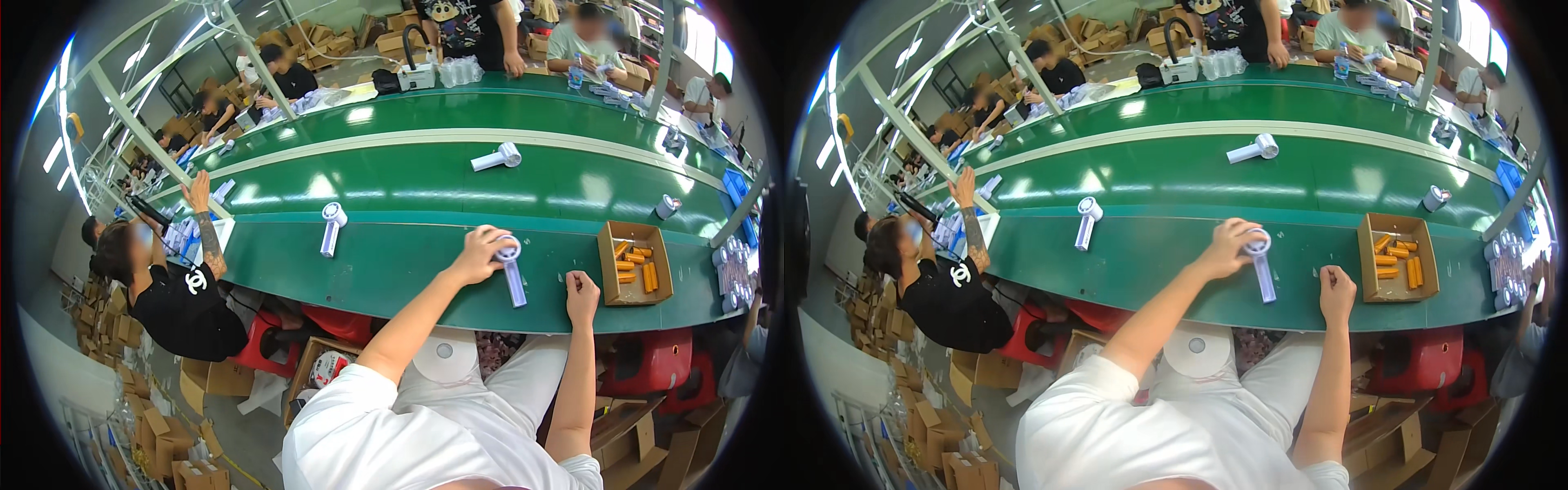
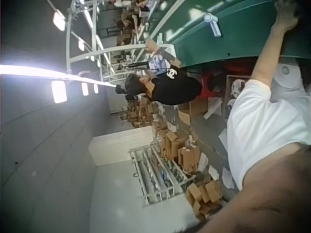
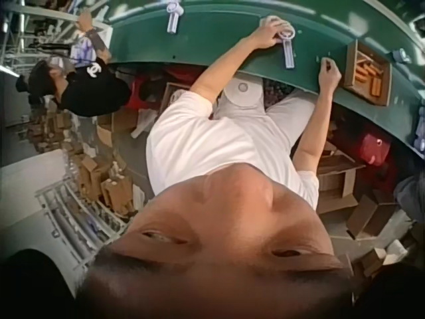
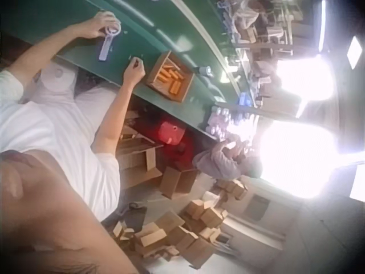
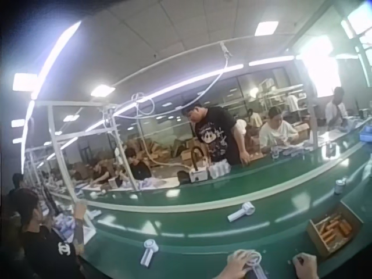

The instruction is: Assembling plastic hand fans by attaching handles to circular fan bodies and adding central components.

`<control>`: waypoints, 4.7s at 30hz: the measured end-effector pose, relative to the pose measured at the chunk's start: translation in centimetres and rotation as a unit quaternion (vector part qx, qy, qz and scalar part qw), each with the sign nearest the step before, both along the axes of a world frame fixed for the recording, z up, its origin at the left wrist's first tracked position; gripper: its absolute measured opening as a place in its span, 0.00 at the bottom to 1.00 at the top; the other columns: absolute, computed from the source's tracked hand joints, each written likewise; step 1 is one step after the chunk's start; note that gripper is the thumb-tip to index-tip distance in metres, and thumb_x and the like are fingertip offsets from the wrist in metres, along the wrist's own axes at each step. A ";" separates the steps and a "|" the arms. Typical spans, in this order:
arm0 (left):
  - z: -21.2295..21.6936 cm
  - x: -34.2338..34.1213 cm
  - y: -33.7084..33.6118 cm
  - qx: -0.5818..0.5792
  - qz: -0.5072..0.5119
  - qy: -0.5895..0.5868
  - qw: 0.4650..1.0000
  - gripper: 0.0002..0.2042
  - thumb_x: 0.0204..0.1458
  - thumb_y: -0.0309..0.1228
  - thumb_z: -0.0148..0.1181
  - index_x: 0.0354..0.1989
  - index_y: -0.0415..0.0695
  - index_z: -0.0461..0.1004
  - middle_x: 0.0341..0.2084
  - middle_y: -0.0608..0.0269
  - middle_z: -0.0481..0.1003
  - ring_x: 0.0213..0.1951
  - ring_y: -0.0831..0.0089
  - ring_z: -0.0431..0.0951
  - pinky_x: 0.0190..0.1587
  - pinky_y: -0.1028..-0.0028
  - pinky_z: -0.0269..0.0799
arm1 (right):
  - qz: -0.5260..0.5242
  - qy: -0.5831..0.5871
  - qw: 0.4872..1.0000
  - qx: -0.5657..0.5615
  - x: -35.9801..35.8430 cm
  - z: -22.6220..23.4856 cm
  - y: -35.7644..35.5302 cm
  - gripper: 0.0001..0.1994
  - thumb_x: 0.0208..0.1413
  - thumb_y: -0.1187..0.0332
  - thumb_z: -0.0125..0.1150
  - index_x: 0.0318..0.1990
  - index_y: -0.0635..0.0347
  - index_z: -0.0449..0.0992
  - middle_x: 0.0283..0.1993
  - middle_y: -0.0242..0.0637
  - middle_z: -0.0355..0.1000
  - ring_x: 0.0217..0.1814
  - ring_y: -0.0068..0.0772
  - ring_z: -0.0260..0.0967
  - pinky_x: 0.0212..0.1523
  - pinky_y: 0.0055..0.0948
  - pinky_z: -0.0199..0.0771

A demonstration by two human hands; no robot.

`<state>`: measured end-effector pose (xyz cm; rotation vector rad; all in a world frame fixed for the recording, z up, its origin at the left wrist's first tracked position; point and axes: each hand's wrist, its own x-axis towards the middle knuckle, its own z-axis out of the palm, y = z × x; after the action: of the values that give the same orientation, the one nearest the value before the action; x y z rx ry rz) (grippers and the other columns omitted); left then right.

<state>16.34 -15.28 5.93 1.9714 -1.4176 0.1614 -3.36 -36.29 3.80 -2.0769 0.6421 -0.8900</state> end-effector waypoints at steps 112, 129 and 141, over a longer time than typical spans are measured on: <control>4.2 -18.1 7.0 -0.189 -0.059 0.558 0.806 0.57 0.48 0.76 0.32 0.72 0.41 0.22 0.49 0.60 0.61 0.44 0.75 0.62 0.48 0.75 0.60 | 0.254 0.026 0.930 0.265 -7.3 11.3 15.8 0.12 0.51 0.66 0.71 0.34 0.62 0.74 0.20 0.32 0.70 0.19 0.21 0.62 0.22 0.25 0.64; 6.4 -18.9 7.9 -0.215 -0.102 0.654 0.718 0.55 0.49 0.73 0.39 0.73 0.48 0.22 0.59 0.56 0.57 0.62 0.65 0.59 0.64 0.63 0.55 | 0.318 0.112 0.925 0.174 -7.1 10.6 14.4 0.31 0.40 0.64 0.75 0.55 0.64 0.74 0.35 0.38 0.75 0.27 0.23 0.66 0.28 0.22 0.74; 5.2 -17.4 7.6 -0.089 -0.059 0.486 0.867 0.56 0.51 0.52 0.64 0.73 0.42 0.25 0.55 0.57 0.63 0.52 0.71 0.68 0.52 0.75 0.66 | 0.331 0.139 0.877 0.319 -7.1 9.6 13.0 0.26 0.49 0.62 0.70 0.55 0.64 0.73 0.27 0.29 0.69 0.26 0.16 0.62 0.29 0.22 0.66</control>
<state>-1.06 -7.68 11.13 1.4296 -0.7874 -0.6573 -10.51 -23.30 13.41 -1.6271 0.2614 0.0347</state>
